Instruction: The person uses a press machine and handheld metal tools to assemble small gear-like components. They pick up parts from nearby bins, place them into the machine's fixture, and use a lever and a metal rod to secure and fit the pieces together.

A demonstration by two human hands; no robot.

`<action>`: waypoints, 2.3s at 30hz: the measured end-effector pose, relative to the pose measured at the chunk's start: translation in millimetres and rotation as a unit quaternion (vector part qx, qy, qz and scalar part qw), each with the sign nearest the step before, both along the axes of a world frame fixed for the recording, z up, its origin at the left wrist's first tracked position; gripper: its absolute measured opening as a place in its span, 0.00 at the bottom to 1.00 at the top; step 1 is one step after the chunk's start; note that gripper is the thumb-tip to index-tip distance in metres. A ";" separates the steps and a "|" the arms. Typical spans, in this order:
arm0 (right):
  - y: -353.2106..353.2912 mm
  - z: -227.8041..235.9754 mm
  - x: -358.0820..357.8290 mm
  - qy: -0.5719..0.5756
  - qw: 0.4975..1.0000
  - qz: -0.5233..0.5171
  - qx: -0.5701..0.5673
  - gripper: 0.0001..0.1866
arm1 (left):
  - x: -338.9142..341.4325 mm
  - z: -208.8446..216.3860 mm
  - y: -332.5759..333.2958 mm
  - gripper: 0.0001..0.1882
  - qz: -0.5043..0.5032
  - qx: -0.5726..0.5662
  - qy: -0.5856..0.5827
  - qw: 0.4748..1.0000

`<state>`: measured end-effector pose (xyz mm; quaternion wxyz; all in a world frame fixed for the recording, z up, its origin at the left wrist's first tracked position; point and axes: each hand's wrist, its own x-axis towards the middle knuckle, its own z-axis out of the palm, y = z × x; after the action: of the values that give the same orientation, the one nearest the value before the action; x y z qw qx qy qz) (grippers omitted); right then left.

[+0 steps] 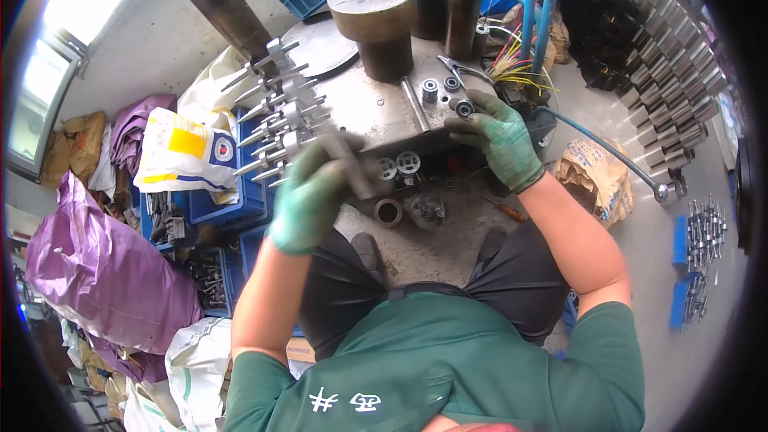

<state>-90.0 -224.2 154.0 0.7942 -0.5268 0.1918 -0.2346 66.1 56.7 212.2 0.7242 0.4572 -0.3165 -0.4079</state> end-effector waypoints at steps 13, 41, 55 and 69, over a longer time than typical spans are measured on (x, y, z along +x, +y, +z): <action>8.3 4.2 -2.4 0.045 0.996 0.010 -0.069 0.23 | -53.0 -97.8 -93.3 0.19 -0.166 0.209 -0.083 0.960; 29.1 -15.5 4.5 0.049 0.994 0.095 -0.033 0.25 | -52.6 -122.3 -86.6 0.20 -0.054 0.195 -0.106 0.974; 16.1 -21.2 5.0 0.064 0.986 0.150 -0.032 0.25 | -54.5 -157.1 -92.7 0.18 0.040 0.192 -0.148 0.969; 27.9 -18.1 12.6 0.053 0.983 0.121 -0.124 0.25 | -62.2 -154.0 -91.4 0.17 0.030 0.143 -0.086 0.985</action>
<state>-77.4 -196.3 135.9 0.7342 -0.6520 0.1377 -0.1300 3.8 -34.7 58.2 0.6331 0.5992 -0.3020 -0.3860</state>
